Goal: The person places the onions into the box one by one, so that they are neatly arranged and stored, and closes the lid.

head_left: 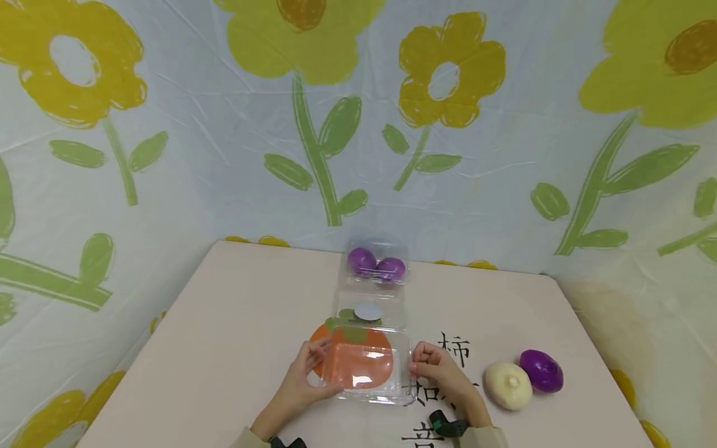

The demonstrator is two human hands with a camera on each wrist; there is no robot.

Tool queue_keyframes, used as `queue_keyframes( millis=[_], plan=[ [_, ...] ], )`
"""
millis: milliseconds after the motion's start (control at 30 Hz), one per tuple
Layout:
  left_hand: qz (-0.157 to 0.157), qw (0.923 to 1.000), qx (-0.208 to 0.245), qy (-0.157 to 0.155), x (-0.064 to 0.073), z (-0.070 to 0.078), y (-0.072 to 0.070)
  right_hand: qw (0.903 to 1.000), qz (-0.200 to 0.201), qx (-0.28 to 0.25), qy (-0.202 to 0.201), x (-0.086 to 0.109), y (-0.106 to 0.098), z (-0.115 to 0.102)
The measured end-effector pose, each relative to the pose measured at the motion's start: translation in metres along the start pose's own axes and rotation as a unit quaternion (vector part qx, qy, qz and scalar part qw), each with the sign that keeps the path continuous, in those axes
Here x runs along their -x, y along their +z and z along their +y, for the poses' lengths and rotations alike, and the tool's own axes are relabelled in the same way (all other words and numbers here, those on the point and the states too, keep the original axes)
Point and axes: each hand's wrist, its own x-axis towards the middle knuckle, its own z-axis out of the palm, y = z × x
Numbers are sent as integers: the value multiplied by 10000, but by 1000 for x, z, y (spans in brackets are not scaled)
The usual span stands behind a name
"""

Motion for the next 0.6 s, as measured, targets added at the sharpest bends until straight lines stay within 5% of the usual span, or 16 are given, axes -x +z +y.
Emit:
queue_keyframes(
  millis=[333, 600],
  plan=[
    [-206, 9972, -215, 680, 1, -8, -3, 9998, 138, -115, -38, 5, 7, -3],
    [-220, 9974, -315, 603, 3, -6, -4, 9999, 115, -90, -27, 4, 6, -1]
  ],
)
